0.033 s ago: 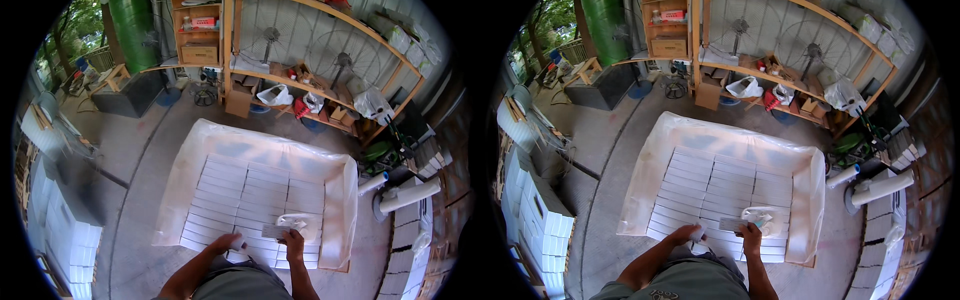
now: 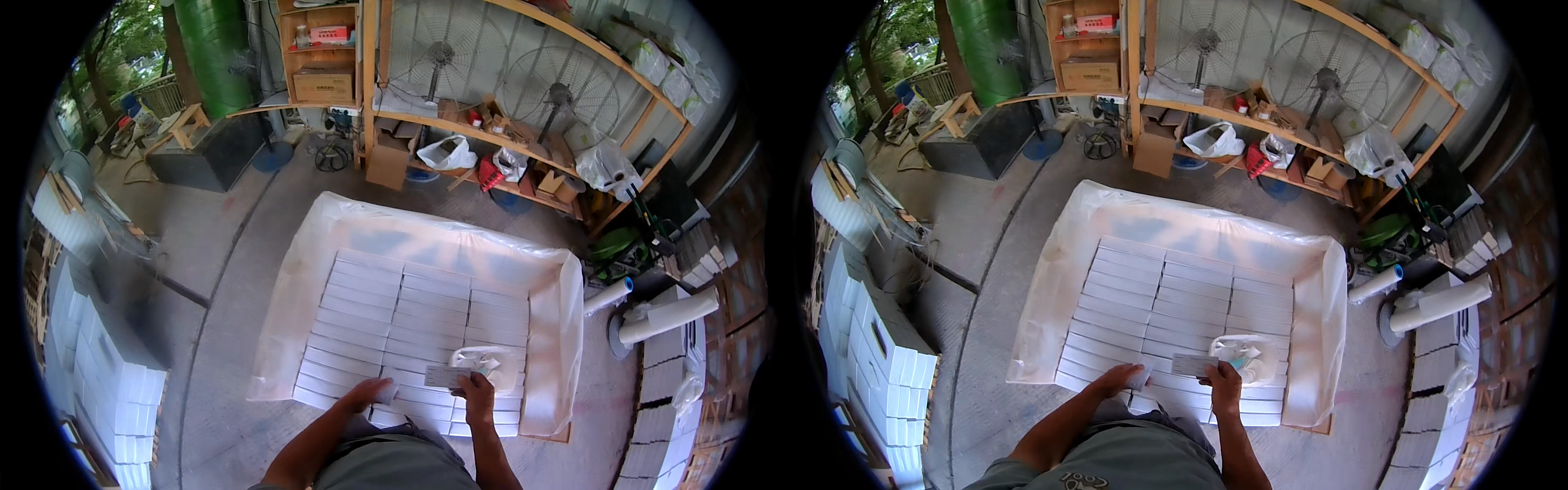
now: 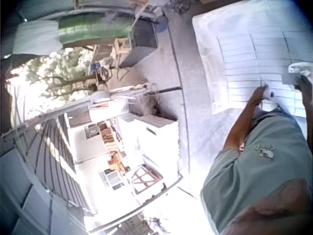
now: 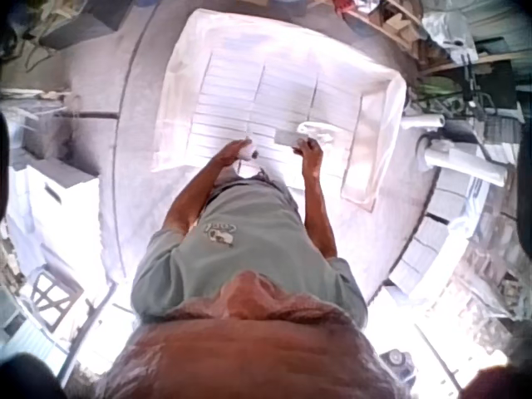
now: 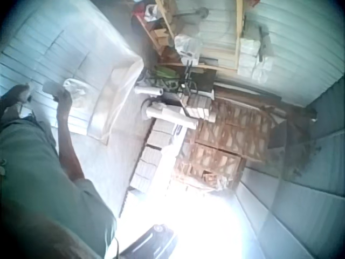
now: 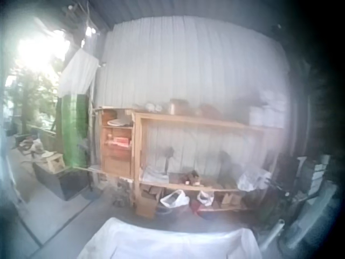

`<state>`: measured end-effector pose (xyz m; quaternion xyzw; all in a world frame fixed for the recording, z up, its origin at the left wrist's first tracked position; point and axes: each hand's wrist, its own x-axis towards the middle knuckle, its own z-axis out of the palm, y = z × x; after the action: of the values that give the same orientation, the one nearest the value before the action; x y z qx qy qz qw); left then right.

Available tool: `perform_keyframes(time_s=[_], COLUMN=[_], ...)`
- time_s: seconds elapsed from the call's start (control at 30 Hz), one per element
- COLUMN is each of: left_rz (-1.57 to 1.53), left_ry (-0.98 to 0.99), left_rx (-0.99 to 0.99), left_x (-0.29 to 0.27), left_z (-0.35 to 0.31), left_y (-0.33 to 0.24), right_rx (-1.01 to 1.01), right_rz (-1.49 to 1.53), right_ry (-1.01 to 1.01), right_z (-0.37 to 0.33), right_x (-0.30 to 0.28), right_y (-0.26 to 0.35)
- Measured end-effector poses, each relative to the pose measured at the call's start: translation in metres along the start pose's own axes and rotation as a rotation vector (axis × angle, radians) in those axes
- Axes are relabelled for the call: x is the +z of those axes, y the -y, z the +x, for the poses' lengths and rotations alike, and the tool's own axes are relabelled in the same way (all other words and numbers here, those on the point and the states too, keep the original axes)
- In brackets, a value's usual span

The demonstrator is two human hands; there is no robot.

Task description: The person repeatedly picks up white rectangular panels from a wrapped pallet and stacks them onto a wooden pallet. The person handles the panels one at a time, placing them in a neat stack. The person also briefly handles a small blue item and a plastic bag.

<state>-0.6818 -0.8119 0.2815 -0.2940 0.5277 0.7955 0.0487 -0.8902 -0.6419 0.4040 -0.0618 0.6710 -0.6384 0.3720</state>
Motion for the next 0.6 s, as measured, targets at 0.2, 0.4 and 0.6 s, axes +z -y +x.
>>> perform_keyframes(time_s=[0.2,0.4,0.6], left_rz=[0.149,-0.309,-0.3], left_ry=[-0.452,-0.229,-0.005], left_rx=[-0.402,-0.216,-0.028], left_x=[-0.041,-0.002,0.041], left_z=[0.028,-0.028,-0.041], left_y=[0.094,-0.031,-0.106], right_rx=[0.076,0.1,0.065], right_rz=[-0.042,-0.139,-0.269], right_ry=[0.052,0.14,0.296], right_z=[-0.006,-0.005,0.0], right_x=[0.002,0.013,0.022], right_y=[-0.005,-0.007,0.013])
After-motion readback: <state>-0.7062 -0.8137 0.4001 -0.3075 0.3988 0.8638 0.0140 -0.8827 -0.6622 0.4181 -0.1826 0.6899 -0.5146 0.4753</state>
